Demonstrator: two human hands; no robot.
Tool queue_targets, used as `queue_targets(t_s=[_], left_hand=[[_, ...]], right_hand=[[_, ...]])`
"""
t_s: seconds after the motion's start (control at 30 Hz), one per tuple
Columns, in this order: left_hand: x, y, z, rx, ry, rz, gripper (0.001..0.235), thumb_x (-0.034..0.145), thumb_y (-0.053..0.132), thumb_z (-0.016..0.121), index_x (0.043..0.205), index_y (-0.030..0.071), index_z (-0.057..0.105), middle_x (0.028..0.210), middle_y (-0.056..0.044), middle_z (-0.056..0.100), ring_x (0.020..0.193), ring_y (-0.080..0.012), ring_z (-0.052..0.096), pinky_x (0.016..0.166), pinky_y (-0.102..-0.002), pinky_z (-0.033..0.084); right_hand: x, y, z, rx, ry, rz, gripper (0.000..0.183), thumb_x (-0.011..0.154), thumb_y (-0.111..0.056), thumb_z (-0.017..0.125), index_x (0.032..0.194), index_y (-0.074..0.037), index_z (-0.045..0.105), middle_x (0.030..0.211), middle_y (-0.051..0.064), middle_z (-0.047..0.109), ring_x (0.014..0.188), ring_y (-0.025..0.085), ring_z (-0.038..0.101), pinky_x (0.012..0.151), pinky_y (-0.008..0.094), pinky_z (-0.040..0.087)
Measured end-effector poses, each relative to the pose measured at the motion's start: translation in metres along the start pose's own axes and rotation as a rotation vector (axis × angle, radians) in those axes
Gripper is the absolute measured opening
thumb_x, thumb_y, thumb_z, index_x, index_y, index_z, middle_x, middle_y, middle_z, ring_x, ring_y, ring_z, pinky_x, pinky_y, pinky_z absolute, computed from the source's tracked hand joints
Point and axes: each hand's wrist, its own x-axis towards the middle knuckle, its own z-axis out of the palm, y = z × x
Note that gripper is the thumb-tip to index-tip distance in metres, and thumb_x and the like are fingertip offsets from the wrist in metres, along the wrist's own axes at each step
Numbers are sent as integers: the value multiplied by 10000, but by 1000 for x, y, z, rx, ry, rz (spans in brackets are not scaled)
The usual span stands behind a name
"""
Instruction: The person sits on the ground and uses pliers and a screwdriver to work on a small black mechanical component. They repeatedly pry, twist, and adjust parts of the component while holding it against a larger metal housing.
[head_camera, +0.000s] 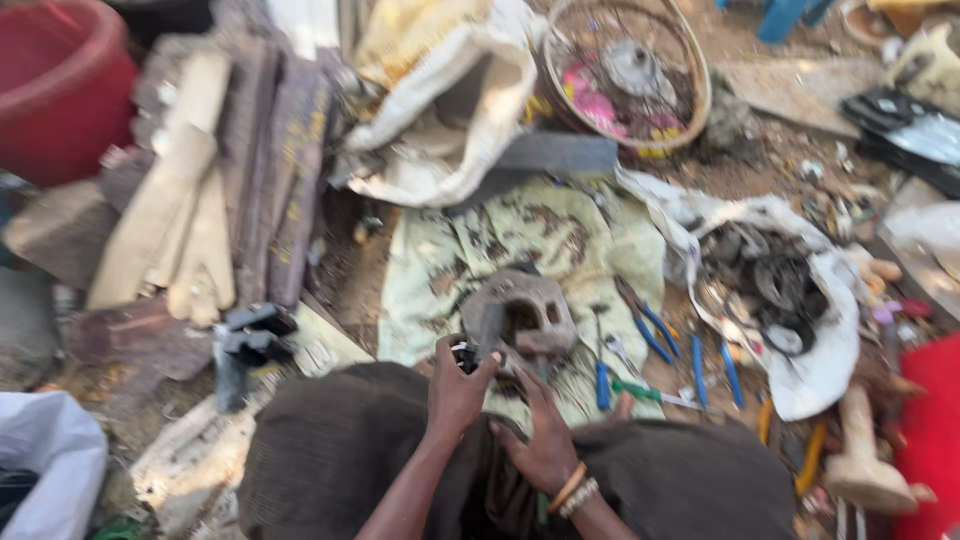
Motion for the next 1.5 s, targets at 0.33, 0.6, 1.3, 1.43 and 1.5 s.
queue_targets(t_s=[0.33, 0.6, 1.3, 1.43, 1.5], left_hand=[[104, -43, -21, 223, -70, 137, 758, 764, 369, 827, 1391, 100, 495, 1310, -132, 662, 1194, -308, 671, 1027, -433, 516], [130, -84, 3, 229, -120, 338, 865, 860, 361, 777, 1565, 107, 347, 1481, -214, 476, 1316, -395, 531, 1063, -473, 461], [130, -56, -30, 305, -146, 402, 745, 653, 220, 907, 1331, 93, 625, 1097, -166, 747, 1108, -383, 599, 1010, -464, 472], [124, -59, -30, 285, -120, 395, 790, 640, 210, 928, 1347, 54, 610, 1089, -203, 720, 1109, -401, 591, 958, -477, 483], [127, -56, -31, 285, -104, 407, 782, 621, 211, 931, 1321, 47, 621, 1085, -195, 729, 1104, -398, 596, 966, -476, 479]], right_hand=[[19, 130, 18, -583, -196, 766, 918, 859, -514, 816, 1513, -55, 362, 1361, 177, 567, 1343, 285, 533, 1246, 499, 250], [-1, 149, 31, 590, -32, 954, 527, 938, -331, 710, 1248, 70, 564, 879, 138, 699, 661, 244, 692, 582, 391, 583], [73, -18, 26, -289, 108, 446, 602, 1014, -447, 399, 1461, -62, 518, 523, -25, 525, 380, 108, 457, 342, 309, 417], [80, -21, 22, -198, -106, 540, 556, 1061, -456, 461, 1489, -105, 517, 708, -54, 526, 550, 66, 495, 450, 283, 449], [91, -43, -4, -99, 55, 241, 539, 1124, -406, 536, 1459, 14, 490, 1012, -138, 597, 797, -12, 649, 569, 233, 588]])
